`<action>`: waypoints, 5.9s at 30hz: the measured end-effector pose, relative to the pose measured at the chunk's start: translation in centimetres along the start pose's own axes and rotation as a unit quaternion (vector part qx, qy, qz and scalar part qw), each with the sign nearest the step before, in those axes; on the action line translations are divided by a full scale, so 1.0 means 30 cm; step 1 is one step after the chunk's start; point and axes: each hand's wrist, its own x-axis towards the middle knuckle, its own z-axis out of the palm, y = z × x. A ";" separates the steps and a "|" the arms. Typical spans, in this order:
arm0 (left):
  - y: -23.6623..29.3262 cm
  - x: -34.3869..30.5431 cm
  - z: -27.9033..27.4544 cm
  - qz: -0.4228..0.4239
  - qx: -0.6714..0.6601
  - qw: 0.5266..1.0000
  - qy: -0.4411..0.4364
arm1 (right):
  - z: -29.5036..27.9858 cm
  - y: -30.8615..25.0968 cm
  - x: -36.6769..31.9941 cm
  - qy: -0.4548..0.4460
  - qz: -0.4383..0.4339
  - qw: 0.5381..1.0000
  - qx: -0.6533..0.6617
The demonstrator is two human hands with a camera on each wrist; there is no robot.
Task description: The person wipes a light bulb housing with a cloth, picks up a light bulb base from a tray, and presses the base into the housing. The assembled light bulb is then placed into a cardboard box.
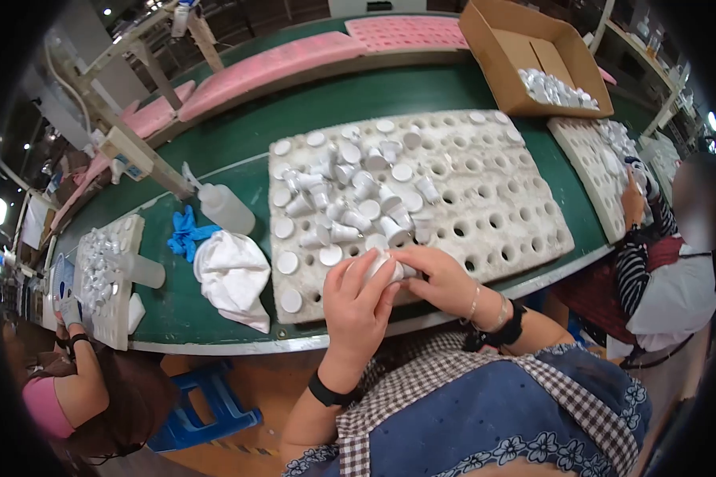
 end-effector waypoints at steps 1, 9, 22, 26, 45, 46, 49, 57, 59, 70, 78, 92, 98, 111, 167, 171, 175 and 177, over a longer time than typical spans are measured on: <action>-0.012 0.002 -0.007 -0.017 -0.001 1.000 0.004 | 0.004 -0.003 -0.006 0.012 0.003 0.999 0.034; -0.001 -0.005 -0.002 -0.037 -0.061 0.997 0.025 | -0.009 0.010 -0.013 0.045 0.199 0.822 0.533; 0.013 -0.003 -0.006 -0.001 0.031 0.999 -0.015 | 0.038 -0.004 -0.005 0.009 0.047 0.999 0.021; -0.077 -0.027 0.000 -0.052 0.070 0.996 -0.010 | 0.013 -0.047 -0.023 0.009 0.106 0.993 0.057; -0.040 -0.005 -0.038 -0.195 -0.228 0.951 -0.076 | -0.016 -0.061 -0.004 -0.144 0.149 0.938 0.277; -0.040 -0.009 -0.037 -0.245 -0.239 0.936 -0.087 | -0.012 -0.063 -0.007 -0.133 0.115 0.953 0.245; -0.049 -0.027 -0.017 -0.331 -0.320 0.887 -0.029 | -0.012 -0.098 -0.008 -0.095 0.131 0.971 0.177; -0.011 0.019 -0.053 -0.091 -0.105 0.988 0.067 | 0.012 -0.063 -0.024 -0.038 0.166 0.899 0.403; -0.006 0.007 -0.037 0.052 0.029 0.998 0.012 | 0.008 -0.046 -0.028 -0.048 0.172 0.866 0.468; -0.012 0.013 -0.033 -0.049 -0.102 0.994 -0.005 | -0.005 -0.036 -0.013 -0.170 0.201 0.636 0.725; -0.035 -0.015 -0.015 -0.231 -0.262 0.937 -0.031 | 0.034 -0.038 -0.033 -0.055 0.095 0.966 0.232; -0.048 0.009 -0.036 -0.039 0.040 0.997 0.045 | 0.014 -0.060 -0.016 -0.046 0.273 0.766 0.581; -0.066 -0.003 -0.054 0.003 0.056 0.998 -0.020 | 0.006 -0.041 -0.020 -0.082 0.315 0.707 0.628; -0.199 -0.021 -0.187 -0.095 0.150 0.977 0.114 | -0.033 -0.092 -0.001 -0.083 0.285 0.809 0.507; -0.109 -0.170 -0.484 -0.324 -0.131 0.913 0.211 | -0.668 0.263 0.295 0.035 0.175 0.890 -0.419; -0.100 -0.168 -0.472 -0.287 -0.196 0.922 0.168 | -0.703 0.384 0.265 0.156 0.271 0.790 -0.527; -0.099 -0.187 -0.459 -0.314 -0.226 0.910 0.149 | -0.814 0.472 0.238 0.128 0.388 0.735 -0.541; -0.098 -0.192 -0.451 -0.326 -0.217 0.908 0.148 | -0.824 0.522 0.217 0.042 0.453 0.750 -0.481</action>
